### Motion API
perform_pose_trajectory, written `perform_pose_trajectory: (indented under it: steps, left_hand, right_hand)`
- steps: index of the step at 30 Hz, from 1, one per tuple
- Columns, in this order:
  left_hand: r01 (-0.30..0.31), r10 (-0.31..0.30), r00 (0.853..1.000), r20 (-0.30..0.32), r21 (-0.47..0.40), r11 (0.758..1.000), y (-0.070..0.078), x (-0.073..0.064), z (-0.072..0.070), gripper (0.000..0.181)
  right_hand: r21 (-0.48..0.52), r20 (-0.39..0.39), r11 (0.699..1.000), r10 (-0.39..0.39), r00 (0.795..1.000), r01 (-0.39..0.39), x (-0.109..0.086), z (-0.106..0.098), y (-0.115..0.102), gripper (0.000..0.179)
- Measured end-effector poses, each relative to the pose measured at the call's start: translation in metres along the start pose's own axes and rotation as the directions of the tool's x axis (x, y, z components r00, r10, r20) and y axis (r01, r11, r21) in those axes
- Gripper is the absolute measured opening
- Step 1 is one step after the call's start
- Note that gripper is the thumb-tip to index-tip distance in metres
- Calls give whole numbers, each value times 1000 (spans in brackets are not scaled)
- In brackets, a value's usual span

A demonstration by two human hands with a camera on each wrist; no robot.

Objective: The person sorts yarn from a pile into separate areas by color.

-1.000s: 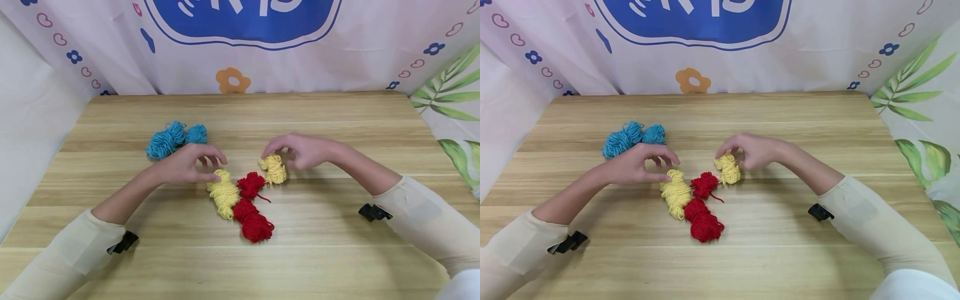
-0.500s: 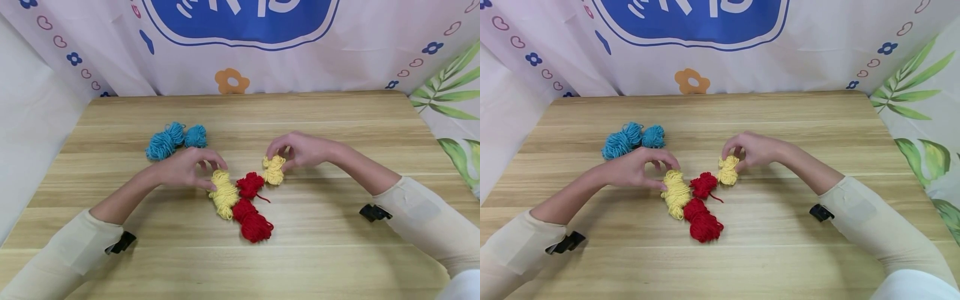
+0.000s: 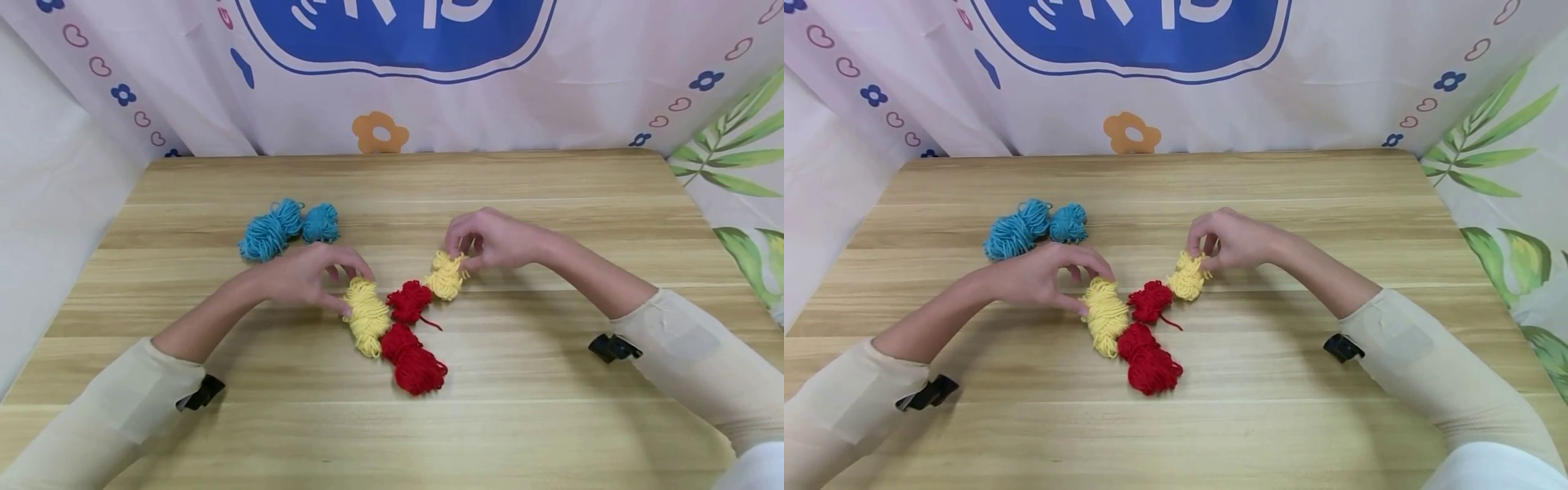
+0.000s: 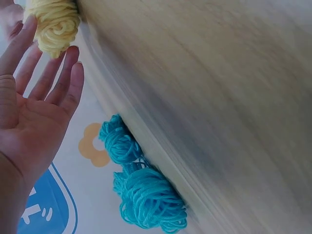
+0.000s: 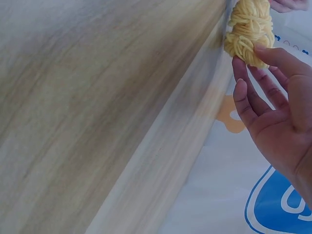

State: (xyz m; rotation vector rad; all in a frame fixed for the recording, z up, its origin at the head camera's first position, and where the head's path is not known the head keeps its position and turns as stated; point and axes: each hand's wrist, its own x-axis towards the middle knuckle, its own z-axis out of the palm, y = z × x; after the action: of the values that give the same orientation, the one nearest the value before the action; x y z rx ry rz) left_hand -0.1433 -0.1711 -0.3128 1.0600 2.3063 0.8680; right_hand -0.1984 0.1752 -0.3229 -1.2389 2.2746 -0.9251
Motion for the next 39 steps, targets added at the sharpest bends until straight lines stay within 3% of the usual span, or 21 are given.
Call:
perform_pose_trajectory:
  steps: [8,14,29,39]
  left_hand:
    - [-3,3,999,32,-7,1000,-1,5,2,37]
    - [12,-9,999,48,-61,998,-1,6,4,36]
    - [-19,22,999,40,-76,997,-1,6,3,29]
    - [-3,7,999,37,-102,995,-2,4,4,28]
  right_hand:
    - [6,-86,1000,-23,996,24,-3,-6,-1,18]
    - [6,-135,1000,4,991,-4,-3,-8,3,15]
    - [35,-264,997,75,962,-68,-1,-13,7,12]
    - [84,-285,992,116,951,-96,0,-15,8,10]
